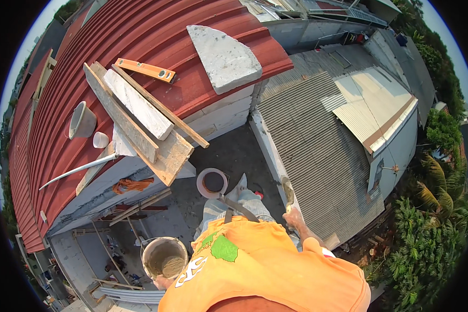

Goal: The person applies mortar to a wall edge with a trowel, handles stone blocks, and uses a spirit level to check the positioning on top of a roof structure.

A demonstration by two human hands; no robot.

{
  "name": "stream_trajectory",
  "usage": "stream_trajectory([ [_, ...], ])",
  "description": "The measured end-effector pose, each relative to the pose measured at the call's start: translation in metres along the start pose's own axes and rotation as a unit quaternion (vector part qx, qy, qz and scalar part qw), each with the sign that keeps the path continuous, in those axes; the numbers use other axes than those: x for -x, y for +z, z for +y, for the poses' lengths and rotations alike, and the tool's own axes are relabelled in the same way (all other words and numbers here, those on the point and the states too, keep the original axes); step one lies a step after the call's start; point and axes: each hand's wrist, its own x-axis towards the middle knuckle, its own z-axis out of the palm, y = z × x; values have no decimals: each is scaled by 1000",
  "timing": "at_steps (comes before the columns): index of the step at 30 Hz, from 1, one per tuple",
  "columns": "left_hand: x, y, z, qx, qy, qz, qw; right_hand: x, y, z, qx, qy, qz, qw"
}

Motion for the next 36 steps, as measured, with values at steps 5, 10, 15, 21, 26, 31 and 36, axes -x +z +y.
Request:
stream_trajectory([
  [5, -15, 15, 14, -3, 23, -11, 1000, 11, 13, 20, 48, 20, 8, 999],
  [10, -21, 26, 31, -4, 41, -25, 999, -8, 42, 67, 118, -11, -34, 992],
  [15, -24, 35, 34, 12, 52, -25, 998, 15, 23, 54, 33, 58, -32, 997],
  [21, -11, 35, 39, 29, 50, -23, 998, 12, 11, 58, 81, -6, 16, 997],
  [26, -11, 45, 35, 51, 48, -15, 997, -17, 4, 74, 122, -36, -13, 992],
  [31, 24, 51, 38, 107, 33, 21, 994, -20, -23, 51, 235, -131, -97, 958],
  [36, 33, 43, 40, 195, 63, -19, 979, 17, -39, 10, 192, -59, -49, 978],
])
